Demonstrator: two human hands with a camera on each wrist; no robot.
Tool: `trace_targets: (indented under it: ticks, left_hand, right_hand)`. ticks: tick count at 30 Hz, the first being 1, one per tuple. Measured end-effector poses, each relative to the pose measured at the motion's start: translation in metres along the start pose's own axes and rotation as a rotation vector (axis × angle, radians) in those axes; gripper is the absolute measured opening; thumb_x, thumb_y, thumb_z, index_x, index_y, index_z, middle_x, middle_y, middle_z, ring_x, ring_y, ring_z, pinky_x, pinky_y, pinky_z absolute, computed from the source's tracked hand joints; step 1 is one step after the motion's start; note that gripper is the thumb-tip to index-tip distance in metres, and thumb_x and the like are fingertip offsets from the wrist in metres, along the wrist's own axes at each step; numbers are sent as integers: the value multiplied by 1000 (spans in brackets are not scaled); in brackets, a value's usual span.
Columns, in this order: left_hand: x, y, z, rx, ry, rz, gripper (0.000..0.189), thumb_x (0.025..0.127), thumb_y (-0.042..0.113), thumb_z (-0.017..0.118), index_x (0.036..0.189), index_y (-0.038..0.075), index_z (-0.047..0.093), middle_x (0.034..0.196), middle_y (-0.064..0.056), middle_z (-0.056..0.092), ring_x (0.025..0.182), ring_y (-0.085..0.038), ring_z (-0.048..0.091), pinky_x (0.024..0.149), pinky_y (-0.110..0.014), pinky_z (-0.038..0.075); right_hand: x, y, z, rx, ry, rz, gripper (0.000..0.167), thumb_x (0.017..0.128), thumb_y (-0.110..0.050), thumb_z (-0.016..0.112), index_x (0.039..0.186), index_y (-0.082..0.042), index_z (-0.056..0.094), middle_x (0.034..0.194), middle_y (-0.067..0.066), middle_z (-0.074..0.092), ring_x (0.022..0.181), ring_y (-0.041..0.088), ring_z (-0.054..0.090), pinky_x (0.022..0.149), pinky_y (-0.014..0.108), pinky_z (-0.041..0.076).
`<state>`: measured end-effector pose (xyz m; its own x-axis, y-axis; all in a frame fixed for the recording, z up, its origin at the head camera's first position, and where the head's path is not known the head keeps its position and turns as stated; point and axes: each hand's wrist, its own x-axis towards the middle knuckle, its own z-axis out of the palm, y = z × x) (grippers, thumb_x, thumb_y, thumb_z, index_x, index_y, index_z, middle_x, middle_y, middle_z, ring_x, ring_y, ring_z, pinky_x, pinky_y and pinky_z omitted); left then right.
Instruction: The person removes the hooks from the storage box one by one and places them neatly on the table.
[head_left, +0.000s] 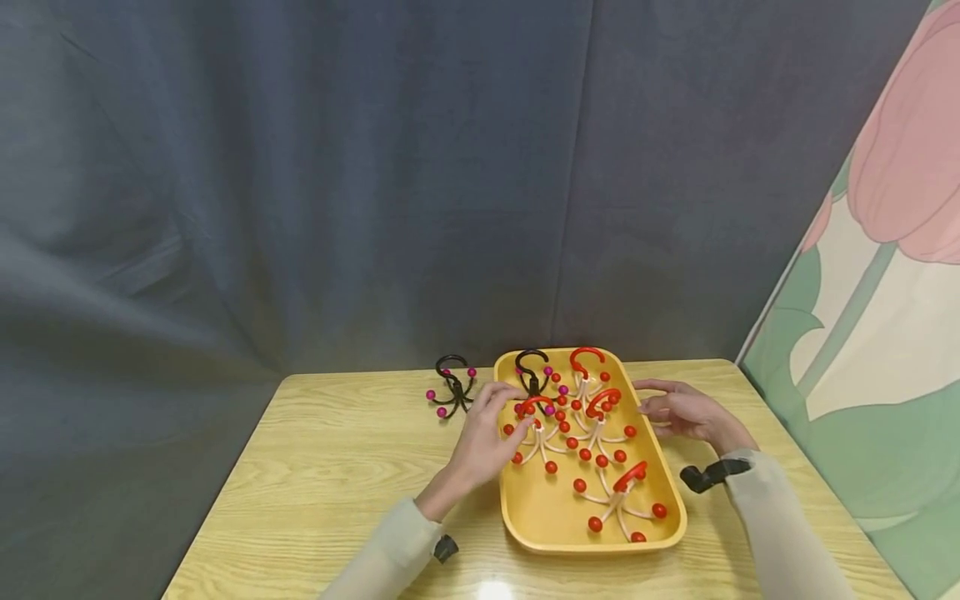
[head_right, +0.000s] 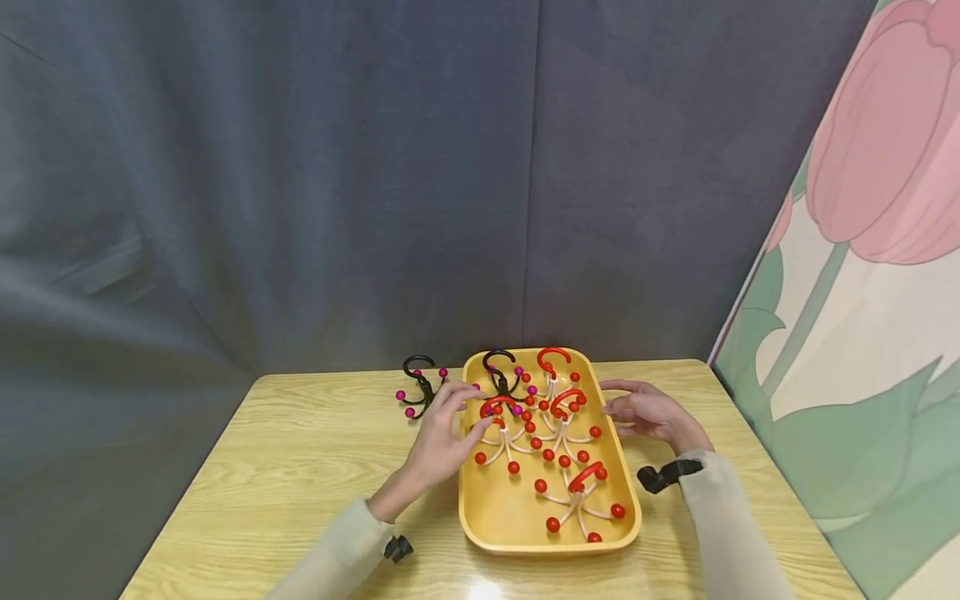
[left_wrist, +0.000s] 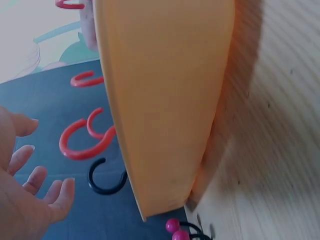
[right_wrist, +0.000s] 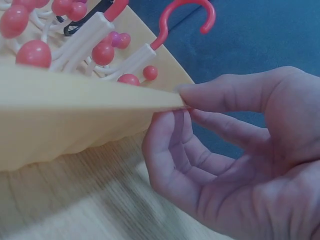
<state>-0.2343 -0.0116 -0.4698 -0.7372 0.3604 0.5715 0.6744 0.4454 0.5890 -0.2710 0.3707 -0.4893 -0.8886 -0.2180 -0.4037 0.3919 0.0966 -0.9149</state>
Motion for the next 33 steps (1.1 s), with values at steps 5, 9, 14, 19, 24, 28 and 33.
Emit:
trace_targets:
  ticks: [5, 9, 14, 19, 24, 28, 33]
  left_hand:
    - [-1, 9, 8, -36, -68, -31, 36, 94, 18, 79, 129, 14, 68, 129, -4, 62, 122, -20, 62, 105, -41, 55]
    - [-1, 18, 13, -38, -99, -48, 36, 95, 23, 78, 129, 14, 69, 130, -5, 62, 125, -21, 58, 106, -42, 52]
    - [-2, 31, 14, -13, -78, -51, 29, 96, 21, 77, 123, 15, 70, 129, -4, 61, 126, -20, 54, 105, -40, 51]
    - [-2, 38, 15, -3, -64, 34, 25, 95, 18, 79, 119, 14, 72, 126, -3, 63, 123, -18, 58, 105, -36, 53]
    - [-1, 42, 20, -59, -92, 100, 27, 94, 17, 80, 119, 11, 72, 125, -3, 64, 117, -17, 63, 101, -32, 56]
    - [0, 45, 23, -93, -155, 134, 29, 96, 20, 78, 124, 13, 70, 125, -2, 64, 108, -13, 64, 91, -28, 59]
    - [1, 50, 28, -77, -295, 147, 40, 101, 29, 73, 138, 17, 65, 135, 0, 67, 115, -11, 67, 97, -20, 56]
  right_hand:
    - [0, -1, -1, 7, 12, 9, 65, 102, -12, 67, 160, -6, 38, 119, 2, 74, 103, 20, 75, 88, 39, 66]
    - [-1, -2, 0, 14, 8, 7, 64, 103, -11, 66, 160, -6, 37, 117, 1, 74, 102, 19, 75, 88, 39, 66]
    - [-1, -1, 0, 35, -8, 5, 64, 103, -10, 64, 161, -7, 36, 117, 2, 75, 102, 18, 75, 88, 39, 66]
    - [-1, 1, -2, 24, -7, 6, 65, 104, -12, 64, 162, -6, 35, 117, 2, 75, 102, 19, 76, 86, 38, 66]
    - [-1, 1, -3, 15, -3, 9, 67, 104, -12, 64, 163, -7, 33, 116, 1, 75, 101, 19, 76, 87, 38, 66]
    - [0, 2, -4, 8, -2, 8, 67, 104, -15, 66, 163, -10, 35, 118, -1, 74, 103, 19, 76, 90, 38, 65]
    - [2, 3, -5, 9, 0, 17, 67, 103, -15, 67, 162, -12, 36, 119, -1, 74, 104, 20, 76, 92, 40, 64]
